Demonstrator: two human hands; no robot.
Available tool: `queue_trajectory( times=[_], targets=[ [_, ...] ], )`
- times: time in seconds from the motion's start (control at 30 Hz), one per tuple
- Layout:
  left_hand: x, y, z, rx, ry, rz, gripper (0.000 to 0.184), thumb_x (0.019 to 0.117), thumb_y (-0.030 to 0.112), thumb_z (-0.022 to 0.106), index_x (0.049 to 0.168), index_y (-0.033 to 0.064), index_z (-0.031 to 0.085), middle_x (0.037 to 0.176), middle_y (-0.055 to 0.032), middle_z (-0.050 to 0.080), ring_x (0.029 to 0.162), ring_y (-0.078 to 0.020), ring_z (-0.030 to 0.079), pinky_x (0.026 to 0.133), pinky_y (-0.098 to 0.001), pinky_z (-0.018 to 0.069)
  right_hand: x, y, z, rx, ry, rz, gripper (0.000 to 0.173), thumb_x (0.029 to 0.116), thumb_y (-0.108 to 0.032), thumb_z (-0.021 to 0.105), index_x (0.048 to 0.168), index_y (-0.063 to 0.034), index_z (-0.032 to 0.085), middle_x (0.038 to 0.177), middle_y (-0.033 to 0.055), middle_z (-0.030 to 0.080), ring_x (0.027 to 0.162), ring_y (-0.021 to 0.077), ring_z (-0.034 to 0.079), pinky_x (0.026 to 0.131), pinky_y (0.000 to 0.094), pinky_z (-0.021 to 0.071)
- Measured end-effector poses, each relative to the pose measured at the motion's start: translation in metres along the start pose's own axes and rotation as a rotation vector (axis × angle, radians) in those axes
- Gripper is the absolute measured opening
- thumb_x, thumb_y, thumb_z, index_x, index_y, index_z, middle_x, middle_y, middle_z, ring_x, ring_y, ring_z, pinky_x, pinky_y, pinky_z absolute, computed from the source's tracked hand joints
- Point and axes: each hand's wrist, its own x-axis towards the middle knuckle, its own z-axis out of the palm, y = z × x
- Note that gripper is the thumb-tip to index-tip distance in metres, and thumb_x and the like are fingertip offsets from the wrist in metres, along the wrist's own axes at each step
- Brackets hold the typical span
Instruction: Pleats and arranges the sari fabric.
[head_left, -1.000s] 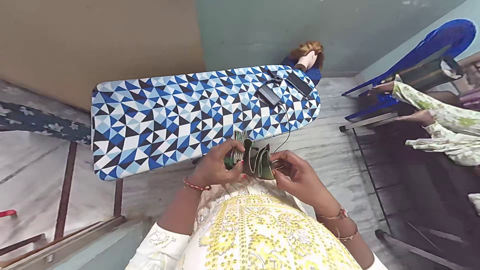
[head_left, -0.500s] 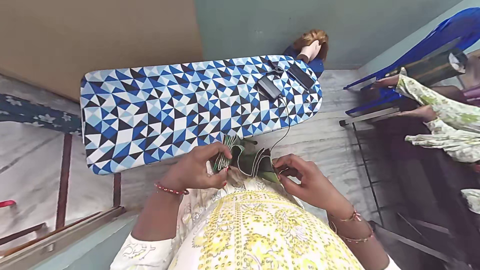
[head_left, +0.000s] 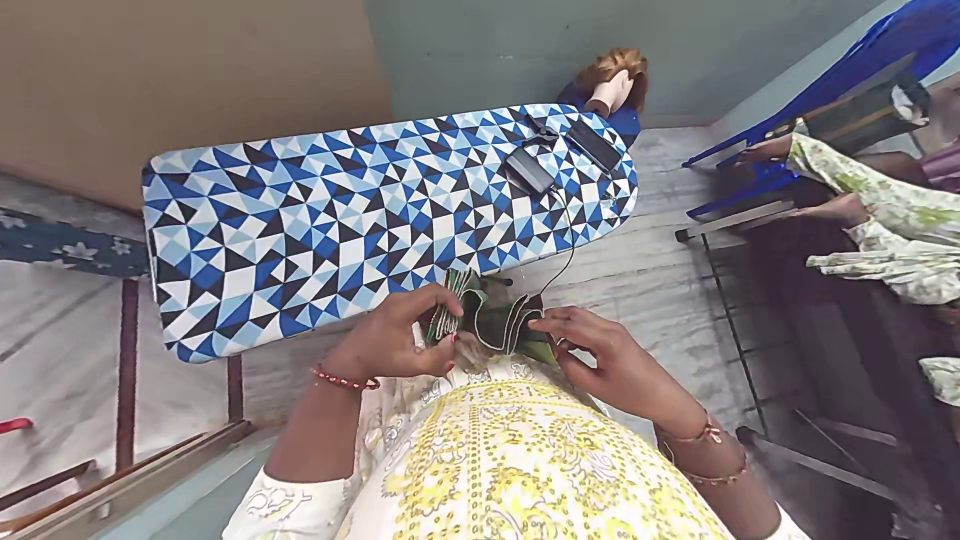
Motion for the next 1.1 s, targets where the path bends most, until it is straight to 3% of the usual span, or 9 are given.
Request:
queue_trajectory(
  times=[0.23, 0.4, 0.57, 0.67, 0.73, 0.8, 0.87, 1.0, 1.1],
  targets=[
    [-0.004, -0.001, -0.001, 0.035, 0.032, 0.009, 0.036, 0.0854, 0.028, 0.07, 0.109, 0.003, 0.062, 0.092, -0.0004, 0.068, 0.087, 0.0093, 0.059, 0.078, -0.0101, 0.05, -0.003, 0.002, -0.005, -0.039, -0.02, 0.079, 0.045, 0.0906, 0.0, 0.056, 0.135, 0.0006, 0.064, 0.126, 0.0219, 0.063, 0.089, 0.0093, 0.066, 0.076, 0.0181, 0.0552],
    [-0.01, -0.001, -0.005, 0.061, 0.056, 0.051, 0.034, 0.083, 0.036, 0.071, 0.102, 0.0084, 0.063, 0.09, 0.0029, 0.067, 0.09, 0.0083, 0.058, 0.08, -0.0108, 0.0473, -0.005, 0.002, -0.01, -0.049, -0.004, 0.15, 0.045, 0.0917, -0.001, 0.056, 0.136, 0.0034, 0.061, 0.129, 0.0237, 0.061, 0.093, 0.0124, 0.068, 0.08, 0.0212, 0.0573],
    [-0.011, -0.006, -0.001, 0.05, 0.03, 0.164, 0.032, 0.089, 0.049, 0.064, 0.089, 0.0175, 0.059, 0.083, 0.0047, 0.059, 0.096, -0.0025, 0.057, 0.114, -0.0353, 0.03, -0.005, 0.008, -0.012, -0.024, 0.028, 0.184, 0.047, 0.0915, -0.002, 0.057, 0.138, 0.0035, 0.059, 0.13, 0.022, 0.06, 0.094, 0.0102, 0.068, 0.08, 0.02, 0.0572],
    [-0.013, -0.006, 0.0, -0.105, 0.018, 0.175, 0.028, 0.0897, 0.047, 0.066, 0.087, 0.0206, 0.056, 0.098, 0.0079, 0.062, 0.118, -0.0054, 0.056, 0.122, -0.0425, 0.0302, -0.005, 0.01, -0.015, -0.022, 0.053, 0.219, 0.047, 0.0917, -0.002, 0.057, 0.139, 0.0032, 0.059, 0.13, 0.0208, 0.06, 0.093, 0.0091, 0.067, 0.08, 0.0193, 0.057],
    [-0.017, -0.006, 0.001, -0.224, 0.034, 0.186, 0.026, 0.0896, 0.046, 0.067, 0.09, 0.0211, 0.059, 0.108, 0.0082, 0.067, 0.125, -0.0094, 0.057, 0.117, -0.0414, 0.0402, -0.005, 0.011, -0.018, -0.01, 0.076, 0.248, 0.048, 0.092, -0.002, 0.057, 0.139, 0.0029, 0.059, 0.131, 0.0204, 0.06, 0.096, 0.0095, 0.068, 0.081, 0.0197, 0.0574],
    [-0.02, -0.006, 0.001, -0.31, 0.04, 0.186, 0.028, 0.0886, 0.047, 0.069, 0.094, 0.021, 0.062, 0.113, 0.0064, 0.068, 0.121, -0.0109, 0.061, 0.105, -0.0342, 0.0507, -0.005, 0.012, -0.022, 0.002, 0.094, 0.269, 0.047, 0.0924, -0.003, 0.057, 0.139, 0.0037, 0.058, 0.132, 0.0203, 0.06, 0.097, 0.0091, 0.068, 0.083, 0.0196, 0.0574],
    [-0.023, -0.004, 0.0, -0.385, 0.036, 0.172, 0.026, 0.0913, 0.046, 0.066, 0.1, 0.022, 0.064, 0.115, 0.0071, 0.069, 0.115, -0.009, 0.064, 0.096, -0.0292, 0.0547, -0.005, 0.014, -0.025, 0.012, 0.115, 0.273, 0.047, 0.093, -0.003, 0.057, 0.14, 0.0046, 0.057, 0.132, 0.0199, 0.06, 0.097, 0.0079, 0.068, 0.083, 0.0192, 0.0575],
    [-0.026, -0.003, 0.001, -0.54, 0.031, 0.142, 0.02, 0.0942, 0.043, 0.065, 0.104, 0.025, 0.067, 0.1, 0.0115, 0.068, 0.095, -0.0028, 0.067, 0.08, -0.0206, 0.0561, -0.005, 0.017, -0.029, 0.031, 0.156, 0.319, 0.047, 0.0935, -0.005, 0.057, 0.14, 0.0042, 0.057, 0.132, 0.0187, 0.059, 0.095, 0.0066, 0.068, 0.082, 0.0188, 0.0573],
    [-0.024, -0.002, 0.003, -0.564, 0.012, 0.106, 0.017, 0.0988, 0.04, 0.059, 0.094, 0.0255, 0.065, 0.093, 0.0137, 0.064, 0.088, 0.0011, 0.063, 0.075, -0.0167, 0.052, -0.004, 0.02, -0.032, 0.043, 0.19, 0.346, 0.047, 0.094, -0.006, 0.058, 0.14, 0.0047, 0.057, 0.133, 0.0194, 0.059, 0.097, 0.0075, 0.068, 0.083, 0.0199, 0.0577]
  ],
)
